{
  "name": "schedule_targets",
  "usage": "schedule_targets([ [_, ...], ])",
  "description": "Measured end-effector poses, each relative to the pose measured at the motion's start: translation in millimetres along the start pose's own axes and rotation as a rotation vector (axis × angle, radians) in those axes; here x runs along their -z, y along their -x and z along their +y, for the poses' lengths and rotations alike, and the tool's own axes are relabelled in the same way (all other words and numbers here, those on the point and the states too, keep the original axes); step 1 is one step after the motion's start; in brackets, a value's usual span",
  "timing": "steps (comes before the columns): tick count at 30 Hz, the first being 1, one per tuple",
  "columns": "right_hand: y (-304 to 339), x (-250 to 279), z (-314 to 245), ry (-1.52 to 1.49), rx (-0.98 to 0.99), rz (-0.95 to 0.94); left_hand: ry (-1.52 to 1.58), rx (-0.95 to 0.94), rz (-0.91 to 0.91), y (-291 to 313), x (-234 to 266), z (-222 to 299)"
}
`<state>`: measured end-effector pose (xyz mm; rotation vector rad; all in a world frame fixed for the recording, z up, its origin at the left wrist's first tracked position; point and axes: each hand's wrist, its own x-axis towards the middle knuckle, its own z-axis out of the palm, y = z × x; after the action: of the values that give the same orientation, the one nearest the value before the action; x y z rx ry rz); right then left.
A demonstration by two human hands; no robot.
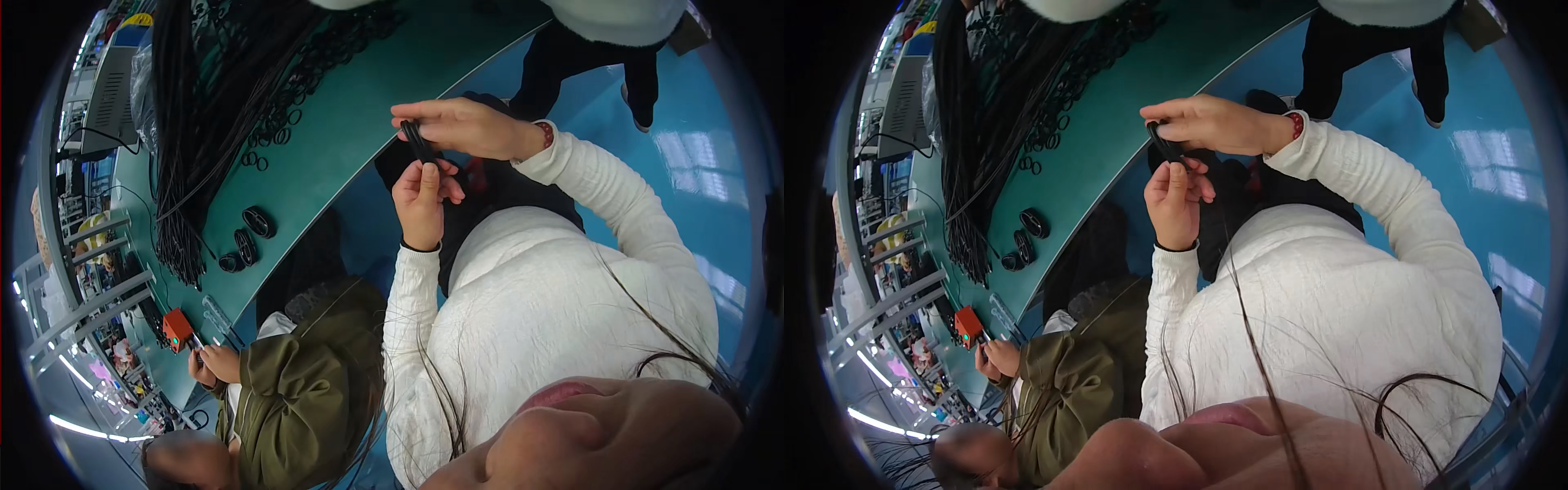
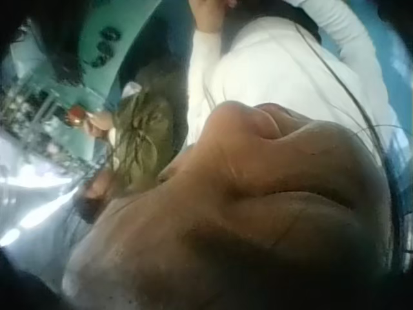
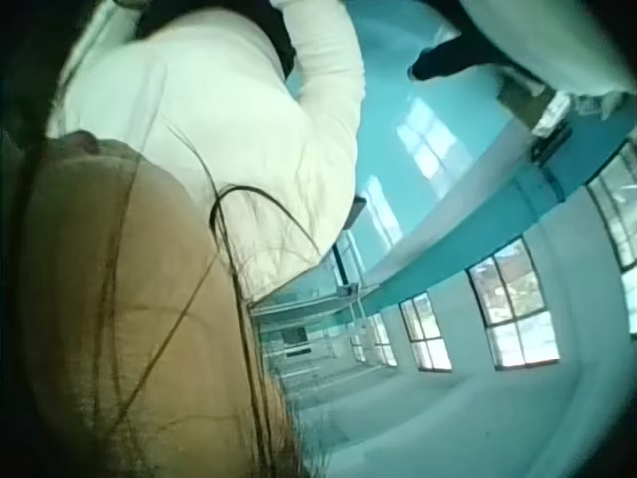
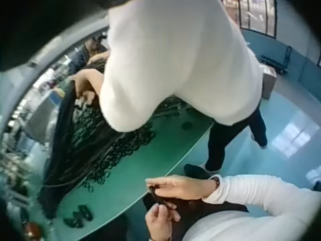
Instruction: The person coils cables by hand and secures each bundle with a rubber band.
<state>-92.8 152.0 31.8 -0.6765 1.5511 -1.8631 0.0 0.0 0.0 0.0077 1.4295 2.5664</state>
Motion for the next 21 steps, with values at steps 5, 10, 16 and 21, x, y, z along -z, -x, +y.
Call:
schedule_targets([
  [5, 0.7, -11.1, -9.8, 0.173, -0.164, 0.164, 0.049, 0.016, 0.036, -1.0, -2.4, -9.4],
  [10, 3.5, -12.2, -7.0, 0.234, -0.137, 0.224, 0.075, 0.052, 0.040, -4.1, -5.7, -6.1],
  [16, 4.7, -10.3, 2.1, 0.310, 0.010, 0.268, 0.001, 0.018, 0.134, -0.8, -10.7, -12.6],
  [21, 8.2, -12.5, -20.2, -0.030, -0.142, 0.222, 0.201, 0.024, -0.026, 3.6, 0.9, -5.2],
])
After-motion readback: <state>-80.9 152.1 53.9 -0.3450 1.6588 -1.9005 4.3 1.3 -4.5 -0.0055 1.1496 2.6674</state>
